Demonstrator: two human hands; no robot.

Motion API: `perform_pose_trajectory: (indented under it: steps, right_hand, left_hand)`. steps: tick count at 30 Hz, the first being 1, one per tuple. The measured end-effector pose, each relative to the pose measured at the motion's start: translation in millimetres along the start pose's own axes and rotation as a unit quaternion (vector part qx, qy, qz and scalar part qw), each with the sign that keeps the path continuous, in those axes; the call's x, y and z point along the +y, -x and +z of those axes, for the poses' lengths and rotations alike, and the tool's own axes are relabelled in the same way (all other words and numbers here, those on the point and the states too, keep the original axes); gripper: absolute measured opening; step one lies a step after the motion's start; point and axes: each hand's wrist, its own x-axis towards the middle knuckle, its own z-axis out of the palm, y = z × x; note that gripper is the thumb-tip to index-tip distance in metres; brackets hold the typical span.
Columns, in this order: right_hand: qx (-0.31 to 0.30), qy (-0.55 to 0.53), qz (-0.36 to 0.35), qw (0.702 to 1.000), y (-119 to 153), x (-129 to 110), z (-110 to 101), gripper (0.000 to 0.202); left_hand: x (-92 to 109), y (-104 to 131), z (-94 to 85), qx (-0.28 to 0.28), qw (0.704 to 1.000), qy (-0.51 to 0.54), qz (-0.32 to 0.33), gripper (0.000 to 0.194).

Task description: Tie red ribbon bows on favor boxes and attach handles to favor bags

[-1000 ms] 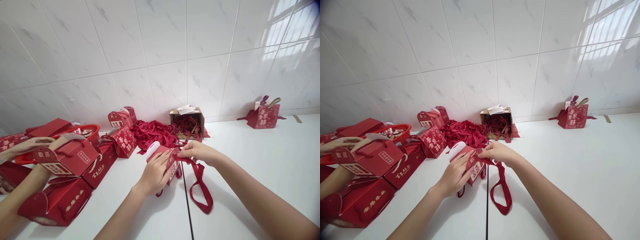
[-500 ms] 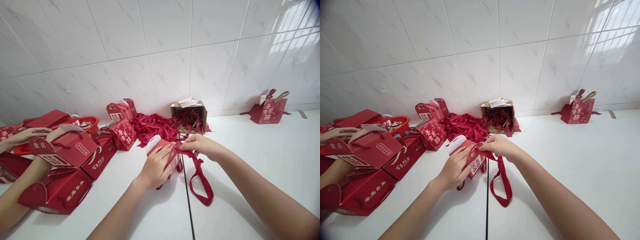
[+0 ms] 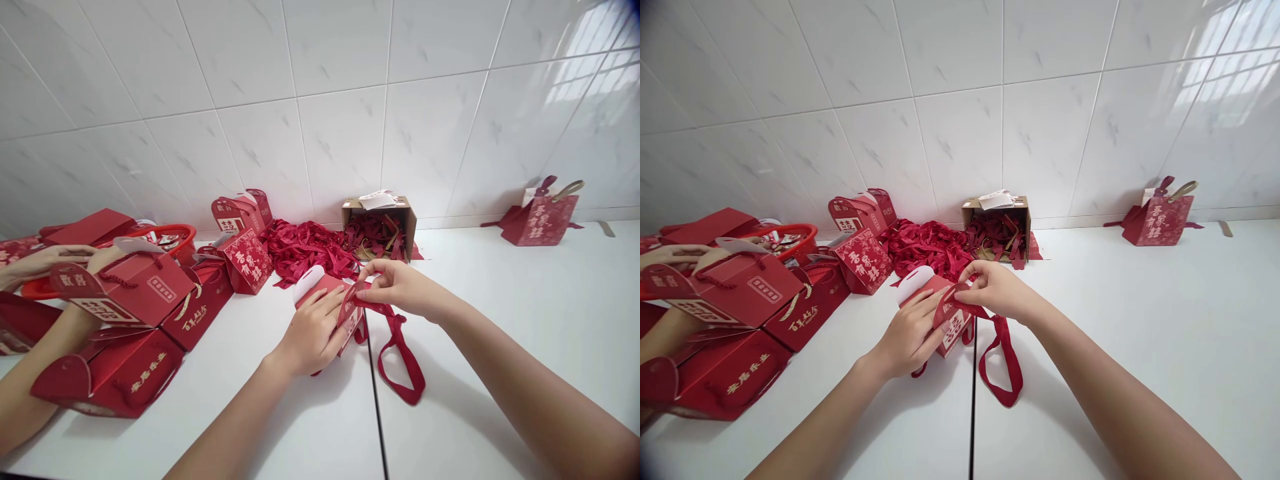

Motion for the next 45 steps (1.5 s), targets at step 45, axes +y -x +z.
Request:
perform_pose_trajectory:
  steps: [45]
  right_hand:
    - [0.0, -0.206, 0.033, 0.978, 4.0, -0.6, 5.8, 0.024]
  left_hand:
    - [4.1, -0.5, 8.4, 0.097, 0.995, 0.003, -0.001, 0.039]
